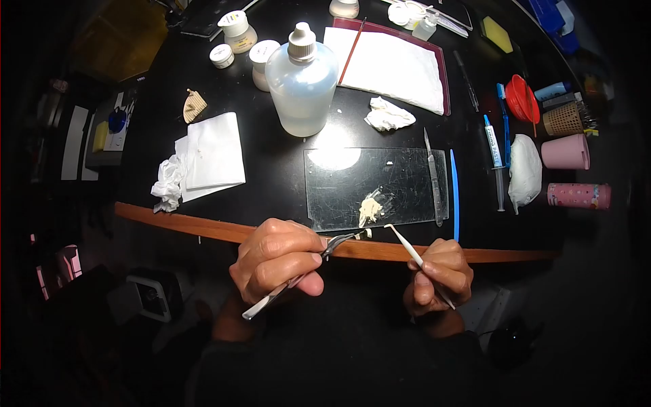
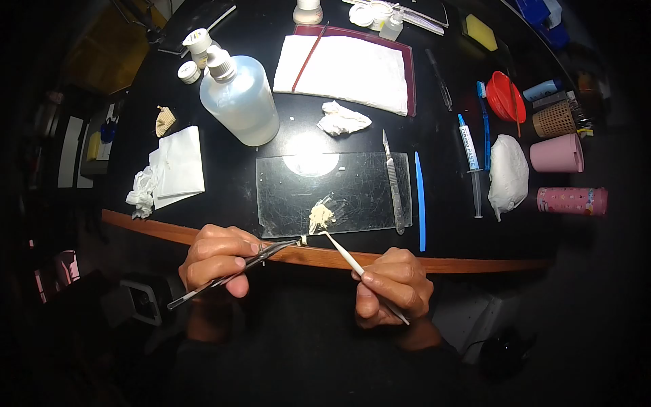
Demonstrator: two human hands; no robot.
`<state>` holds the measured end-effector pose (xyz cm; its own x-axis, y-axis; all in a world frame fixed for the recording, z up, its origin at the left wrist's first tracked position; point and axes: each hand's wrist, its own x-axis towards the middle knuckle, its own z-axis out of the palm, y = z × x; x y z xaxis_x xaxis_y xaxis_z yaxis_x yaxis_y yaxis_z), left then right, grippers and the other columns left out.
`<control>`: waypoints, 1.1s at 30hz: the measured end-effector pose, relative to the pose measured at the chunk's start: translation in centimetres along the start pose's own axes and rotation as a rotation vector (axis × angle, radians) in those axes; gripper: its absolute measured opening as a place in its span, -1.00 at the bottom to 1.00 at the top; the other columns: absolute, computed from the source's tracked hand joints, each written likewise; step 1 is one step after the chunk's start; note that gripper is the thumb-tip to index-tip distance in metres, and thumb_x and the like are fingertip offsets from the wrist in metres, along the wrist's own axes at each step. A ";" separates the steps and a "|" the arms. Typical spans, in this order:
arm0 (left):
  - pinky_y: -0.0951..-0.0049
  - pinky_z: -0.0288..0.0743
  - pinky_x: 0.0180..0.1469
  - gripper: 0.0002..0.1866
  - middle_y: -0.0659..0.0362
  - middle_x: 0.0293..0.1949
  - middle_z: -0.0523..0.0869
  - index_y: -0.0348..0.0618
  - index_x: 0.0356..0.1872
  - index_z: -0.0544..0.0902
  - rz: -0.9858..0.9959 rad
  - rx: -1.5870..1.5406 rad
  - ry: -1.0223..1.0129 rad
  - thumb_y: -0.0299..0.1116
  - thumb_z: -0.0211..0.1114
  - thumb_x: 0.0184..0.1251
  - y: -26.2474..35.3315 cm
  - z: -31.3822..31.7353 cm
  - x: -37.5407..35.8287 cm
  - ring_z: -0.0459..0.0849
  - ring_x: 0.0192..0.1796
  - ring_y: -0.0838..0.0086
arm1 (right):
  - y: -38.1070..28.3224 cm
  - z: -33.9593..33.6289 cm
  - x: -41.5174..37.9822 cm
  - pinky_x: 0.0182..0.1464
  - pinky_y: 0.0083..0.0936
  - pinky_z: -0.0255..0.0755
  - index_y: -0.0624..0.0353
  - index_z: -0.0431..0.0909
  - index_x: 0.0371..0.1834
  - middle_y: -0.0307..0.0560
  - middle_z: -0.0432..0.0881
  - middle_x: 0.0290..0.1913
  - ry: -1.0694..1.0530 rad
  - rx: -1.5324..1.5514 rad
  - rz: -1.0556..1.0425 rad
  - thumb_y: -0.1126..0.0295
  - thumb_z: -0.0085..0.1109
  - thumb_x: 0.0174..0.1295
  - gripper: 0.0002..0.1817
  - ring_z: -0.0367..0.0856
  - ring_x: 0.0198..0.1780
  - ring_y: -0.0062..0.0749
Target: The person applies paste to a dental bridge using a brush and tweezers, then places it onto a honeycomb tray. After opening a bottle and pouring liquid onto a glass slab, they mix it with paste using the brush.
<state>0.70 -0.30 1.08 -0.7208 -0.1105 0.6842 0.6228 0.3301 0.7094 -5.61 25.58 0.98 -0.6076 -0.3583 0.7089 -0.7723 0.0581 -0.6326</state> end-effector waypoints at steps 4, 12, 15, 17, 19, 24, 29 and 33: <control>0.38 0.74 -0.25 -0.64 0.09 -0.22 0.80 -0.16 -0.09 0.62 -0.036 -0.014 0.050 -0.10 0.51 0.42 -0.4 0.3 -0.5 0.84 -0.23 0.33 | 0.2 0.6 -0.1 -0.46 -0.56 0.53 0.15 0.67 -0.02 -0.20 0.73 -0.28 0.010 -0.033 -0.067 0.45 0.42 0.41 -0.84 0.72 -0.35 -0.49; 0.40 0.68 -0.27 -0.61 0.11 -0.26 0.80 -0.16 -0.05 0.62 -0.045 -0.002 0.083 -0.08 0.51 0.42 -0.8 0.5 -0.6 0.82 -0.27 0.33 | 0.3 1.0 -0.3 -0.50 -0.64 0.46 0.09 0.74 -0.10 -0.25 0.82 -0.23 -0.019 -0.095 -0.115 0.39 0.58 0.32 -0.81 0.75 -0.30 -0.54; 0.40 0.68 -0.27 -0.61 0.11 -0.26 0.80 -0.16 -0.03 0.63 -0.043 0.002 0.082 -0.07 0.51 0.42 -0.8 0.5 -0.5 0.82 -0.27 0.33 | 0.4 1.1 -0.3 -0.50 -0.65 0.47 0.07 0.76 -0.11 -0.25 0.84 -0.21 -0.027 -0.095 -0.124 0.37 0.60 0.30 -0.81 0.76 -0.29 -0.55; 0.40 0.68 -0.27 -0.61 0.11 -0.25 0.80 -0.15 -0.03 0.63 -0.042 0.007 0.081 -0.07 0.51 0.42 -0.8 0.4 -0.5 0.82 -0.27 0.33 | 0.5 1.2 -0.4 -0.50 -0.65 0.47 0.07 0.76 -0.12 -0.25 0.84 -0.22 -0.025 -0.093 -0.129 0.37 0.62 0.28 -0.80 0.77 -0.28 -0.56; 0.40 0.69 -0.26 -0.60 0.11 -0.25 0.80 -0.15 -0.02 0.63 -0.046 0.008 0.083 -0.07 0.52 0.42 -0.8 0.4 -0.5 0.82 -0.26 0.33 | 0.5 1.2 -0.4 -0.50 -0.65 0.47 0.07 0.77 -0.11 -0.26 0.84 -0.22 -0.028 -0.090 -0.129 0.37 0.62 0.28 -0.79 0.77 -0.29 -0.56; 0.39 0.70 -0.26 -0.61 0.11 -0.24 0.80 -0.14 -0.02 0.63 -0.047 -0.006 0.080 -0.08 0.52 0.42 -0.9 0.4 -0.6 0.82 -0.25 0.33 | 0.5 1.3 -0.3 -0.50 -0.66 0.46 0.07 0.77 -0.12 -0.26 0.84 -0.24 -0.035 -0.096 -0.129 0.36 0.62 0.27 -0.79 0.76 -0.30 -0.57; 0.39 0.69 -0.26 -0.61 0.11 -0.23 0.80 -0.15 -0.02 0.64 -0.048 -0.019 0.081 -0.09 0.53 0.41 -0.9 0.4 -0.6 0.82 -0.25 0.33 | 0.8 1.3 -0.3 -0.50 -0.66 0.46 0.08 0.77 -0.12 -0.26 0.84 -0.23 -0.026 -0.085 -0.165 0.39 0.62 0.26 -0.79 0.76 -0.31 -0.56; 0.39 0.69 -0.26 -0.61 0.10 -0.23 0.80 -0.16 -0.02 0.64 -0.039 -0.024 0.081 -0.10 0.53 0.41 -1.0 0.4 -0.6 0.82 -0.25 0.33 | 0.5 1.2 -0.2 -0.50 -0.66 0.46 0.08 0.77 -0.12 -0.26 0.84 -0.23 -0.039 -0.087 -0.142 0.41 0.61 0.26 -0.80 0.76 -0.31 -0.56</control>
<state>0.39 -0.22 -0.08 -0.7185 -0.1982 0.6666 0.6024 0.3017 0.7390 -5.63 24.52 0.17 -0.4853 -0.4043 0.7753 -0.8639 0.0848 -0.4965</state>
